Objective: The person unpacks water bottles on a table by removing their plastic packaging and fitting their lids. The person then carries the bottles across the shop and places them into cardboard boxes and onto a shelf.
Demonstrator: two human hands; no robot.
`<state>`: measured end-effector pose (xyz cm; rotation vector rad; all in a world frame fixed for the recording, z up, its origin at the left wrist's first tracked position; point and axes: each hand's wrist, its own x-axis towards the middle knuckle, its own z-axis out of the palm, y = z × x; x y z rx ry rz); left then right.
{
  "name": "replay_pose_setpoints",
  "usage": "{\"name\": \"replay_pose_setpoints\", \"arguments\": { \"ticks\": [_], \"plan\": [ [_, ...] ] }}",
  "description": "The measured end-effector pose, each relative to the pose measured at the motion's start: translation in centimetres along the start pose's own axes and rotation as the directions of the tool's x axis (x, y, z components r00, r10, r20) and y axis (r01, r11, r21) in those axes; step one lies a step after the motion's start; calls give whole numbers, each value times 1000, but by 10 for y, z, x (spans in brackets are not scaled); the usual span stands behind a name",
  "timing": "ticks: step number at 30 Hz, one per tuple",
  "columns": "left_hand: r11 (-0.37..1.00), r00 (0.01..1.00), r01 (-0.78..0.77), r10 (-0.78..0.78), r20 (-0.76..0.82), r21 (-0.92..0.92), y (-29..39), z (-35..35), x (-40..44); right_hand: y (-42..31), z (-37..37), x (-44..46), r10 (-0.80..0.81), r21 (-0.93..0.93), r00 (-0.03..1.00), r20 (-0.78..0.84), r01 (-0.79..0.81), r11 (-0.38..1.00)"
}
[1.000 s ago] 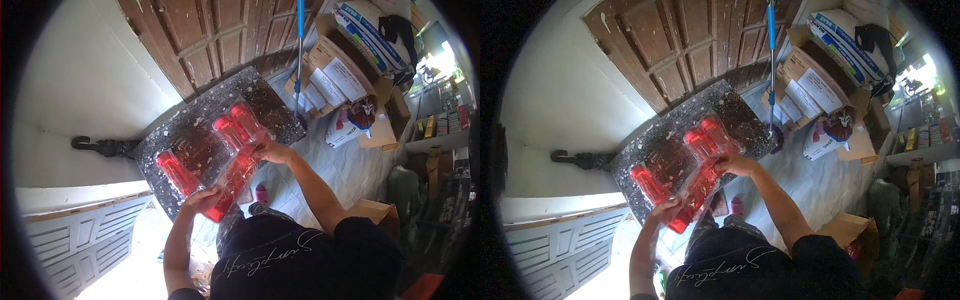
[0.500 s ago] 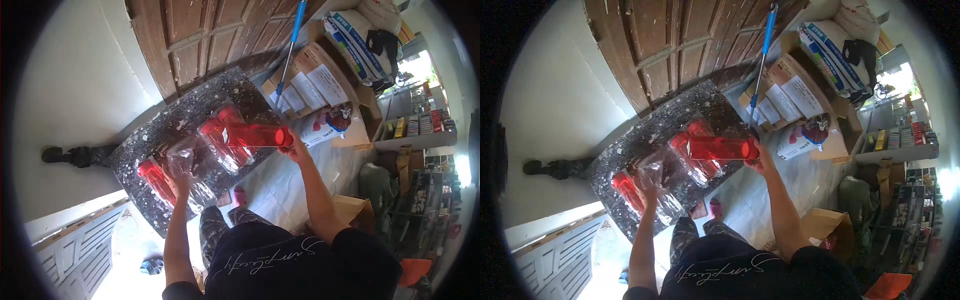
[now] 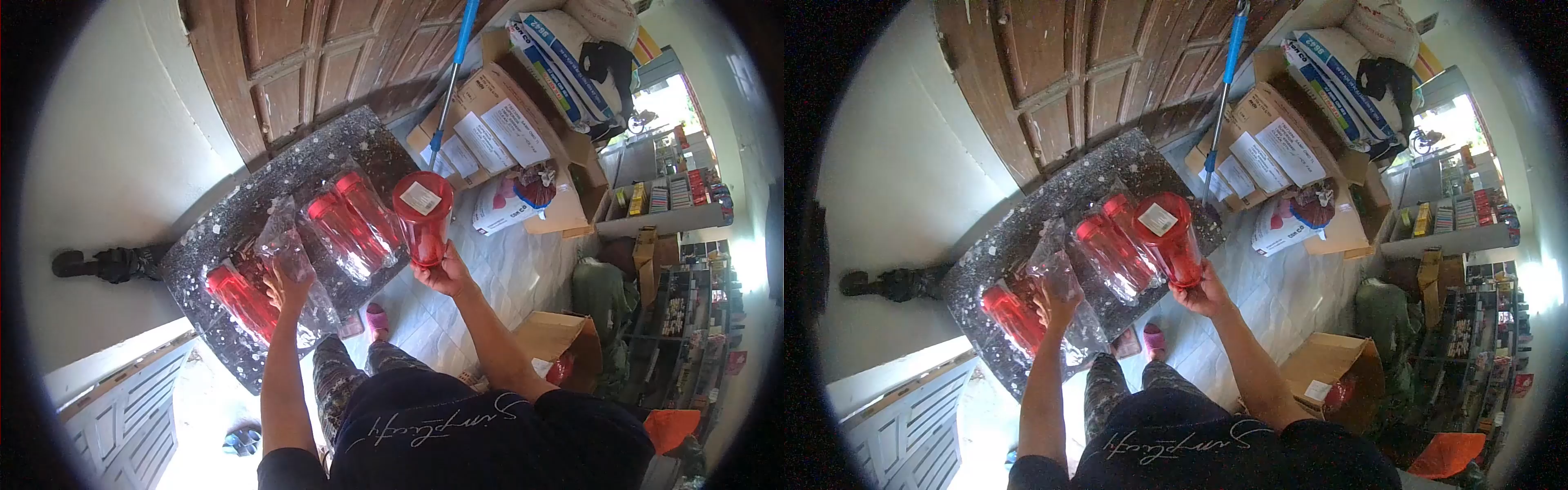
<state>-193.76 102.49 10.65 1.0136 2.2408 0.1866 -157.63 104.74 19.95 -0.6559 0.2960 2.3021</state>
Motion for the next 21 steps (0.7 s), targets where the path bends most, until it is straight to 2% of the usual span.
{"name": "replay_pose_setpoints", "arguments": {
  "ticks": [6,8,9,11,12,14,15,16,17,18,19,20,21],
  "plan": [
    [997,991,-69,65,-119,-29,-11,-14,-5,2,20,-7,-132,-41,986,-99,129,991],
    [996,988,-80,74,-134,-44,-12,-18,-11,0,24,-8,-261,-217,961,-89,237,947],
    [995,986,-90,83,-145,-45,-11,-23,-15,1,30,-10,-258,-214,963,-81,236,948],
    [994,982,-100,92,-168,-43,-5,-38,-25,5,52,-17,-424,-318,905,-48,388,865],
    [986,975,-151,137,-177,-68,0,-49,-32,3,59,-20,-418,-314,907,-39,386,867],
    [976,964,-198,178,-200,-88,-1,-52,-32,0,72,-28,-522,-481,851,62,484,731],
    [882,941,-328,274,-197,-339,-10,-44,-20,-1,81,-33,-514,-476,855,72,482,736],
    [709,904,-425,366,-221,-563,-7,-50,-23,-1,91,-37,-567,-575,819,87,506,643],
    [713,903,-428,360,-233,-556,-7,-54,-30,-2,99,-41,-617,-664,780,110,519,538],
    [525,943,-190,333,-5,-830,16,-76,-60,-3,105,-44,-608,-660,785,120,520,542],
    [283,903,114,371,218,-952,41,-98,-91,-5,111,-46,-640,-696,749,174,553,458],
    [235,879,123,425,215,-964,62,-112,-116,-6,116,-49,-667,-725,709,230,582,369],
    [232,885,111,420,202,-966,68,-116,-125,-6,122,-51,-658,-721,714,240,585,372]
  ]
}}
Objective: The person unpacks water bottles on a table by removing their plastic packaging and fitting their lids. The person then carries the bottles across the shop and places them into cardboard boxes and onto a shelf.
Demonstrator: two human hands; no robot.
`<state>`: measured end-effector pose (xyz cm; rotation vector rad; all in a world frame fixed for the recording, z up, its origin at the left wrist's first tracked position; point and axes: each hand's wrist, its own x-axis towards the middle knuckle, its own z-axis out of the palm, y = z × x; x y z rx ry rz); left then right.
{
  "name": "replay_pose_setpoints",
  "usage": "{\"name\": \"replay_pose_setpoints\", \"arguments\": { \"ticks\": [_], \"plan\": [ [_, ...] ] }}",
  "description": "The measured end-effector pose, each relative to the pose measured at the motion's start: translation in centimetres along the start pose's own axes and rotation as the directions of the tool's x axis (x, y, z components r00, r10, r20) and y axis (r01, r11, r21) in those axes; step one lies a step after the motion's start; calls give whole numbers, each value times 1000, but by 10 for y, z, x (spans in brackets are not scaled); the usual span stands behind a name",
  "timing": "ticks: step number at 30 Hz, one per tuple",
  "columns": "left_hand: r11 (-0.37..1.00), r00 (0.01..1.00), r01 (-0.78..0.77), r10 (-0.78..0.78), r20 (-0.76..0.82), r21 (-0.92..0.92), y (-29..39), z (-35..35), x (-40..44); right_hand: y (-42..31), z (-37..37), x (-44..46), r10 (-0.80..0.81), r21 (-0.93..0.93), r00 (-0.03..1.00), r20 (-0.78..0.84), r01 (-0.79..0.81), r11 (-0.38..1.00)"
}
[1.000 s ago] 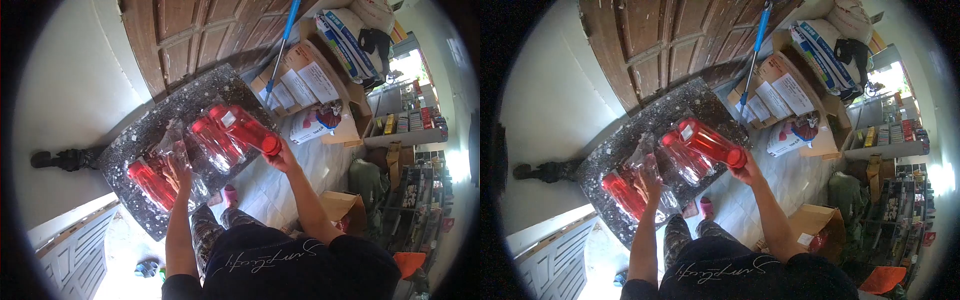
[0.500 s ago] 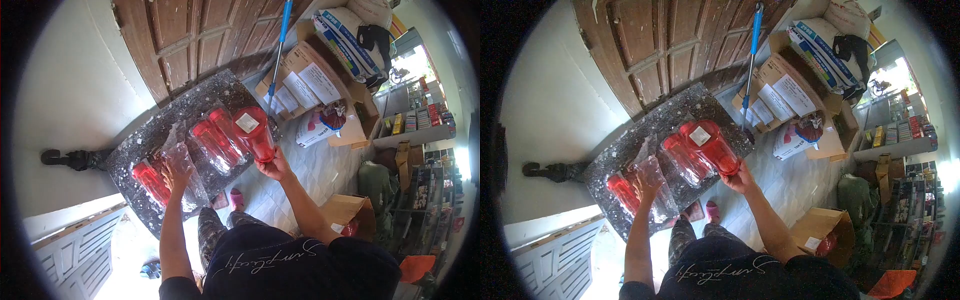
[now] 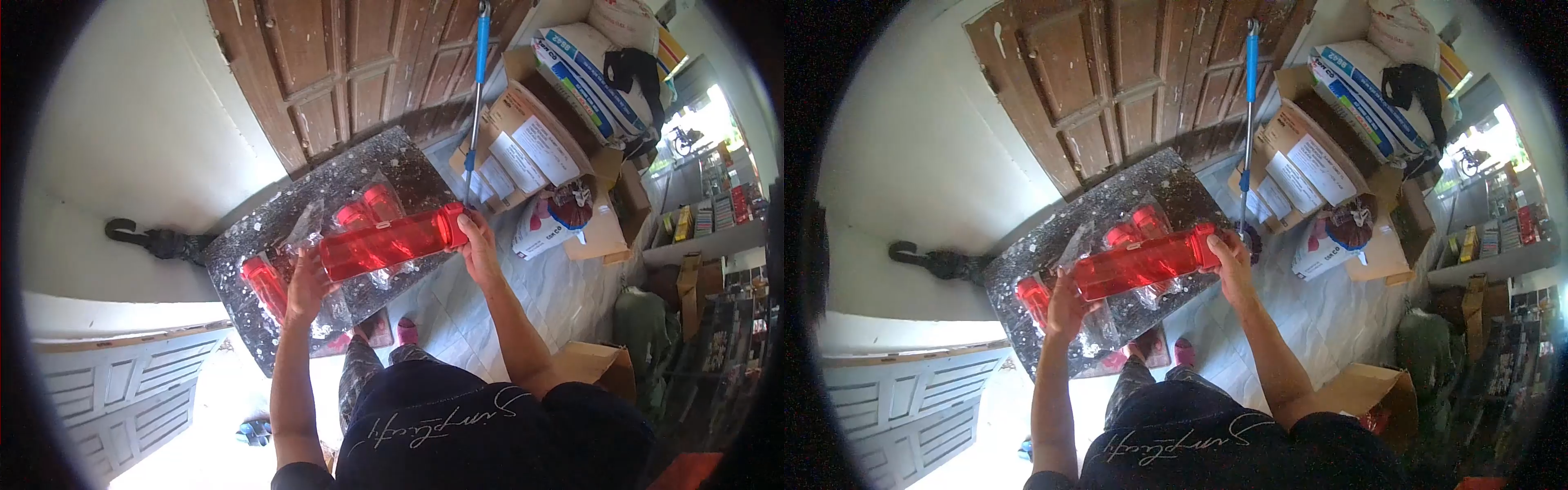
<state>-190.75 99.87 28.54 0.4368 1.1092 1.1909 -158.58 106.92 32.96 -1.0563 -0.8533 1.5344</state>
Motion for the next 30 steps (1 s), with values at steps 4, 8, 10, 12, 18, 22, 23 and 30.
{"name": "replay_pose_setpoints", "arguments": {
  "ticks": [4,8,10,12,18,22,23,30],
  "plan": [
    [991,973,37,-6,232,-132,19,32,-24,-24,15,0,-211,-151,976,53,216,964],
    [914,897,-388,405,178,-121,54,59,-69,-80,42,-22,-489,-58,844,222,512,857],
    [853,831,-506,522,191,-129,68,65,-79,-92,45,-16,-556,64,773,306,566,822],
    [867,847,-485,498,186,-113,76,67,-80,-92,51,5,-456,57,836,306,462,885],
    [851,840,-517,525,139,-90,63,62,-96,-87,46,8,-453,226,784,424,393,891],
    [830,828,-538,553,88,-148,69,66,-108,-89,52,13,-359,233,778,516,276,933],
    [821,820,-544,564,98,-172,70,67,-114,-91,54,10,-345,220,770,536,267,938],
    [696,695,-718,716,66,23,77,69,-133,-100,64,8,-218,181,703,677,128,975]
  ]
}}
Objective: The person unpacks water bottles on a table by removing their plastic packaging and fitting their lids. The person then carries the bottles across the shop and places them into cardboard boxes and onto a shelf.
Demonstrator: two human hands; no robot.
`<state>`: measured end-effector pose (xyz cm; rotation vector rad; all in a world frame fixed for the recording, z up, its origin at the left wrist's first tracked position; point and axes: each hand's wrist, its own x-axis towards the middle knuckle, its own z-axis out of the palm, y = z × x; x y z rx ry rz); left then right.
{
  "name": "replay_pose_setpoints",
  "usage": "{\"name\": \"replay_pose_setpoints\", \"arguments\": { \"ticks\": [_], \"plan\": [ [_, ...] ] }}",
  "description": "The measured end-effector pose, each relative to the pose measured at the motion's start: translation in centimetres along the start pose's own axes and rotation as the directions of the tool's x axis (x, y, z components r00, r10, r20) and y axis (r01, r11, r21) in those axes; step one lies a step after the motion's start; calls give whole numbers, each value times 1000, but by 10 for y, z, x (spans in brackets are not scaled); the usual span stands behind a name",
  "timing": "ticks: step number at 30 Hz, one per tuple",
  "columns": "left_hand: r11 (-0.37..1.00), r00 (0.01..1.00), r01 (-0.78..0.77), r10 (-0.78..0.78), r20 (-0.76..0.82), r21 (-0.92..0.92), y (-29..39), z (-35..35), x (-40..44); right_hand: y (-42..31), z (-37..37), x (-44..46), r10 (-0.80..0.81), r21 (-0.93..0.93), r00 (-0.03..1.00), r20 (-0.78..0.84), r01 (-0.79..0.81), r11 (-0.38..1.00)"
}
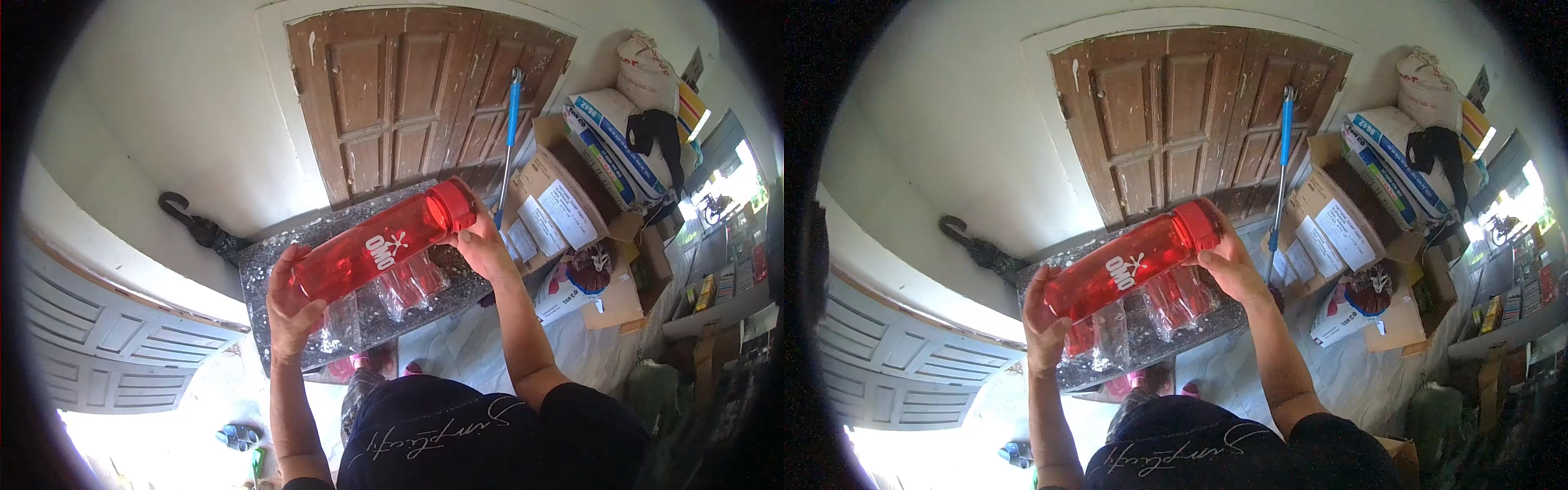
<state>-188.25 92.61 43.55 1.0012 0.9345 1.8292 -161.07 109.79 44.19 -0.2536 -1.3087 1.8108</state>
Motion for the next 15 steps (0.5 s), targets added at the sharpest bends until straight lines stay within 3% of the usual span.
{"name": "replay_pose_setpoints", "arguments": {
  "ticks": [3,5,8,9,10,12,15],
  "plan": [
    [997,999,-16,12,52,75,3,-4,-10,-5,12,-5,-43,-17,998,-53,42,999],
    [964,976,193,-207,60,184,6,-2,-18,-19,29,-11,-210,-228,970,122,234,945],
    [955,959,193,-232,163,226,-11,-7,-29,-20,32,-9,-161,-261,948,276,235,936],
    [932,984,72,-124,126,355,-16,-1,-32,-19,44,-3,-123,-58,978,171,134,989],
    [933,984,61,-116,136,354,-19,4,-35,-18,43,-6,-133,-63,976,172,145,987],
    [787,996,-62,9,89,614,-21,11,-37,-13,39,-7,-120,-67,988,101,127,990],
    [721,991,-132,121,64,681,-35,17,-45,-7,38,-23,-145,-26,987,63,146,989]
  ]
}}
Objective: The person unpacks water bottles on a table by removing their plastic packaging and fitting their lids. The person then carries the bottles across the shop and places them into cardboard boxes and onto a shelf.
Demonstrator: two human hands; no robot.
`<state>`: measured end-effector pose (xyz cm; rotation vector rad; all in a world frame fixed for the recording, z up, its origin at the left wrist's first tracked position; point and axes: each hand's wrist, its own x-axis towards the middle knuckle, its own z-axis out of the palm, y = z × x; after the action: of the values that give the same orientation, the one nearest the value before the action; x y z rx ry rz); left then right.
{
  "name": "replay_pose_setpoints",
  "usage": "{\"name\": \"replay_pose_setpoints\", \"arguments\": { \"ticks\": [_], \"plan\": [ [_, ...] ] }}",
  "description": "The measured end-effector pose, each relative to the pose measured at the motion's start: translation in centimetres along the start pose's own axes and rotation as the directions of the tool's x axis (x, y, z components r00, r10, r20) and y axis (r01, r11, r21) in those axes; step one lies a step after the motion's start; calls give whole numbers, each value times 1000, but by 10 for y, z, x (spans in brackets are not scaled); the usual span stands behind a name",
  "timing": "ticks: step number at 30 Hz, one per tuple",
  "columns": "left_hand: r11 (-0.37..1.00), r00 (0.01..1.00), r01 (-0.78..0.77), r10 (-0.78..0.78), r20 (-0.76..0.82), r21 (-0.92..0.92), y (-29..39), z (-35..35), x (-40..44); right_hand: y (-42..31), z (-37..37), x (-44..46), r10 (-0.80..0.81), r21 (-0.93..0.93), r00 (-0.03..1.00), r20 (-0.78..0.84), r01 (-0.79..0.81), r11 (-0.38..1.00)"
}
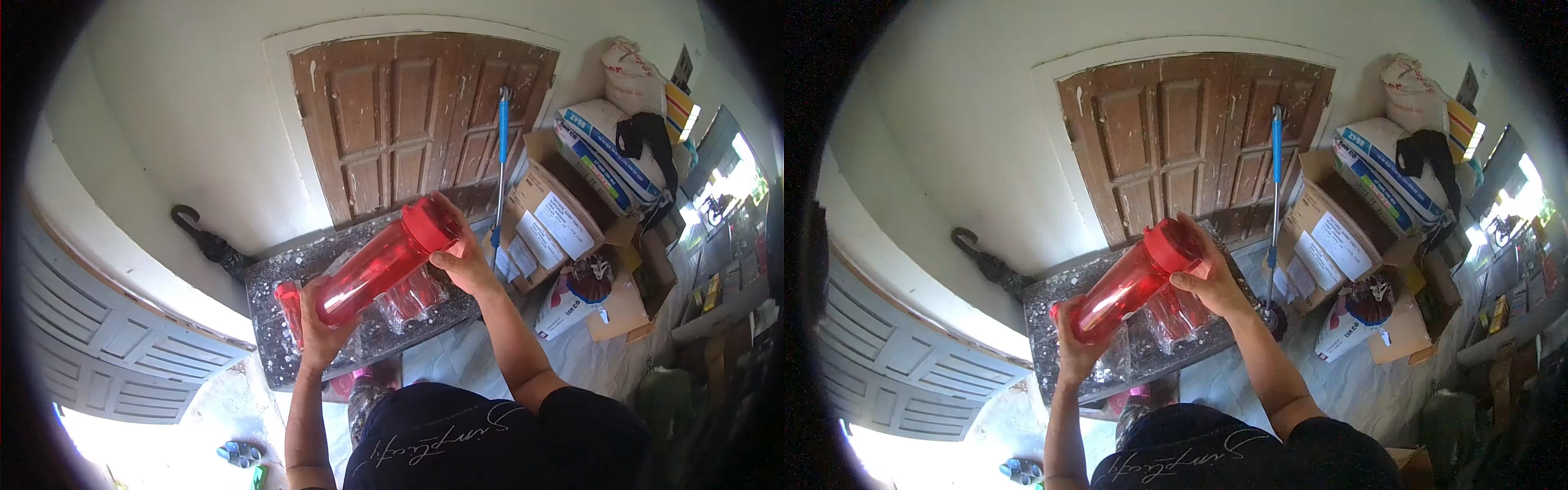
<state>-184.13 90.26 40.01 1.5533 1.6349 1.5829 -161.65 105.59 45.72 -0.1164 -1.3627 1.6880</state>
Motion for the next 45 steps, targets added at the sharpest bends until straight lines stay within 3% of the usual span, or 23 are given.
{"name": "replay_pose_setpoints", "arguments": {
  "ticks": [5,7,9,12,13,15,17,19,21,23,24,25,27,29,31,33,36,40,42,45],
  "plan": [
    [964,975,-171,195,-106,205,10,18,-13,7,-1,-25,-53,102,990,-129,66,993],
    [878,936,-254,329,-127,407,24,28,-16,9,1,-34,-99,194,975,-201,138,971],
    [901,935,-277,332,-122,333,10,44,-19,12,4,-42,-58,204,983,-174,93,974],
    [992,992,-123,123,-8,6,18,75,-26,26,6,-56,30,197,989,-145,-1,980],
    [991,991,-134,134,6,1,32,82,-27,25,7,-59,75,182,988,-136,-49,982],
    [985,995,31,-14,98,-172,59,90,-29,13,4,-62,85,101,981,-172,-69,992],
    [984,989,-31,56,135,-178,50,99,-34,2,2,-62,84,128,972,-219,-57,990],
    [930,956,70,40,290,-360,60,102,-37,-7,1,-64,83,129,966,-244,-53,990],
    [932,946,51,70,316,-359,50,103,-44,-15,-4,-70,95,100,947,-308,-67,993],
    [829,885,315,-81,458,-462,50,98,-51,-30,-10,-83,133,65,934,-332,-118,991],
    [845,885,240,13,466,-479,47,95,-53,-45,-9,-87,118,181,973,-198,-82,980],
    [844,885,244,8,465,-477,43,91,-53,-53,-10,-90,87,299,994,-64,-64,952],
    [792,833,401,-106,542,-461,36,84,-58,-45,-28,-88,102,291,987,-122,-63,955],
    [827,837,386,-129,531,-409,41,80,-59,-26,-50,-84,203,74,929,-310,-190,979],
    [787,839,426,-158,521,-447,43,79,-51,-29,-45,-85,241,91,930,-277,-224,970],
    [800,848,412,-161,506,-436,44,80,-50,-28,-34,-95,316,464,944,-92,-241,853],
    [683,761,566,-216,612,-462,36,88,-45,-4,-28,-99,378,486,917,-127,-275,829],
    [546,672,704,-304,675,-455,34,100,-45,14,-20,-106,344,360,919,-195,-259,896],
    [659,699,616,-204,686,-432,25,105,-44,18,-21,-109,306,278,934,-183,-249,928],
    [659,629,659,-216,747,-364,22,100,-40,23,-30,-110,335,157,928,-165,-311,937]
  ]
}}
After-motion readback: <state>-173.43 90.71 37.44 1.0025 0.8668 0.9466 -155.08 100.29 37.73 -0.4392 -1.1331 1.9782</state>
